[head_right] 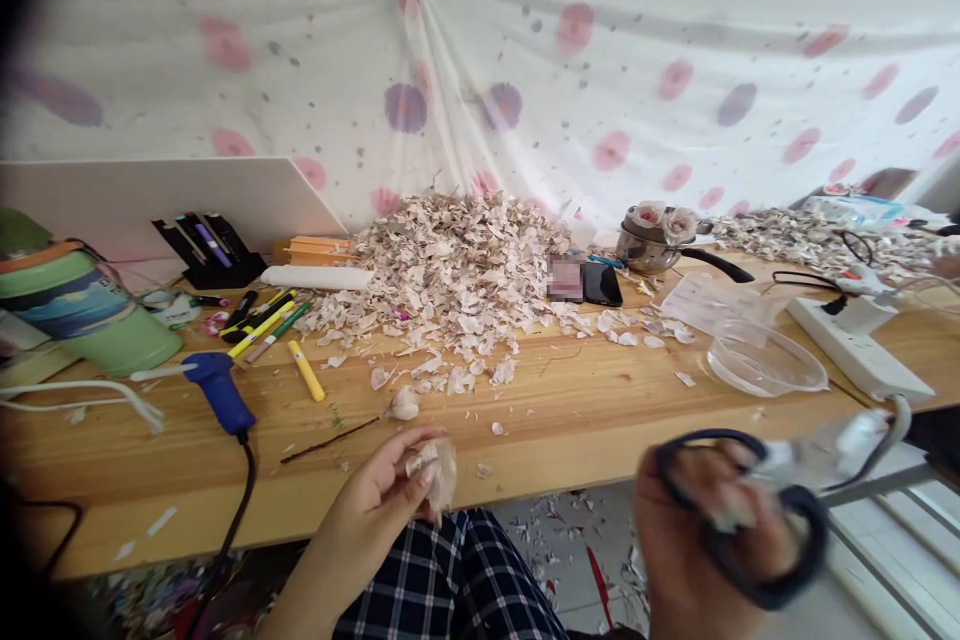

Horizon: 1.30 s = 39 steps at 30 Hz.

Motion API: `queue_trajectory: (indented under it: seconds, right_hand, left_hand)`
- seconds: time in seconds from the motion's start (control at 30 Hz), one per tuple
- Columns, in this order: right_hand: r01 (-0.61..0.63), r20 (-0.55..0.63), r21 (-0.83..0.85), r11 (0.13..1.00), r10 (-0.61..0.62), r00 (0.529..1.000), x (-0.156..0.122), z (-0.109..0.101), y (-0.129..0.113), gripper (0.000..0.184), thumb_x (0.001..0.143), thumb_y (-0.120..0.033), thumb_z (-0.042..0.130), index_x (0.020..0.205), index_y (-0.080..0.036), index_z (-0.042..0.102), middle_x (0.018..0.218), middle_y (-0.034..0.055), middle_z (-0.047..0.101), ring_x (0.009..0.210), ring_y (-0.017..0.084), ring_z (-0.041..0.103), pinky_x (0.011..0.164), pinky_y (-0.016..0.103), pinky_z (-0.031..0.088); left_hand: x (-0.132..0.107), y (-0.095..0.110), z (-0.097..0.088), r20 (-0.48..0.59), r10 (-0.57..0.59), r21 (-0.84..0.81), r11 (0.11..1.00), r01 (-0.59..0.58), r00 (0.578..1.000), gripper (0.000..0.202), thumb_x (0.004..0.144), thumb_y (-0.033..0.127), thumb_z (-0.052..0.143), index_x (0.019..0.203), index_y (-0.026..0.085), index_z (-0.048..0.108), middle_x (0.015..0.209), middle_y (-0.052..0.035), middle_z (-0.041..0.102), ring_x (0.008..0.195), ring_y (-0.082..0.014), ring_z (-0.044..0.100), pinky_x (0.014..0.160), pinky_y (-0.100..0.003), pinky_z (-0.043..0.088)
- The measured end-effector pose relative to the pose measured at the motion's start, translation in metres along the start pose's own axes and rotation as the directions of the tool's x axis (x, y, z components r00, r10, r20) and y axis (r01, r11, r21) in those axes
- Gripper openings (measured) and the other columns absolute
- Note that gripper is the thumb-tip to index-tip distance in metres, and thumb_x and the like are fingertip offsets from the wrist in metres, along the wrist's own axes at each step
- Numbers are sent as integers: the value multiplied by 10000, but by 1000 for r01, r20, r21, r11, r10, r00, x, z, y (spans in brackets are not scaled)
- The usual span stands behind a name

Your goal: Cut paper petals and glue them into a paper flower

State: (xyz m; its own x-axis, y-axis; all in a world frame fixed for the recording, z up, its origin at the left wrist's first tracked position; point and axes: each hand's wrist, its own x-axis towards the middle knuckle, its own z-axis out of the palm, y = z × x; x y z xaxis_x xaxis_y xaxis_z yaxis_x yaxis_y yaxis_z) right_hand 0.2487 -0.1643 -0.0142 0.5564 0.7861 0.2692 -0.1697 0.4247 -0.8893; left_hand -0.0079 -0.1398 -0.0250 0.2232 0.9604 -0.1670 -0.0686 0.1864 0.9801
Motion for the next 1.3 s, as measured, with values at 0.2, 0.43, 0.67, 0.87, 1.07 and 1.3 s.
queue_trajectory:
  seconds: [0.2,0.43,0.67,0.87,1.07,1.3]
  right_hand:
    - [-289,319,-181,940,334,887,-47,55,18,267,754,-420,765,762,-179,651,811,86,740,664,203,647,628,300,499]
    - [-571,450,130,810,465,762,-69,100,49,349,815,-489,701,1003,-220,585,1259,107,651,1175,261,597,1057,423,399]
    - [-337,306,175,925,274,912,-59,134,66,291,866,-481,638,1014,-242,562,1144,52,703,1060,194,648,964,337,464]
    - [-238,442,-199,951,303,844,-52,115,53,320,825,-409,660,1049,-180,671,779,53,743,670,196,666,586,269,493]
    - [20,227,-770,637,244,943,-2,59,34,402,794,-432,592,1081,-169,696,850,89,748,765,274,680,649,338,492]
    - [238,217,-971,-32,314,924,27,23,25,280,870,-408,535,858,-197,719,902,118,683,823,307,665,689,376,474]
  left_hand:
    - [-19,10,2,129,-45,-72,996,55,991,768,796,530,636,1393,149,340,616,36,568,482,-90,473,453,-193,332]
    - [-12,13,-15,-242,-8,-95,995,-15,970,727,728,508,710,1297,139,449,577,43,579,475,-86,465,476,-189,350]
    - [-14,10,-16,-177,18,-143,989,-44,984,757,735,491,726,1331,142,416,610,32,591,491,-70,456,485,-174,338]
    - [-30,18,-25,11,-38,-250,968,40,999,680,684,511,773,1236,196,533,531,62,538,437,-56,429,441,-172,289]
    - [-24,9,-36,-23,-10,-166,986,6,1000,394,683,502,774,895,186,671,629,20,622,561,-94,546,552,-202,416]
    - [-1,-10,-46,-166,-32,-66,998,22,986,509,576,544,815,886,149,727,768,-48,734,695,-162,630,650,-248,492]
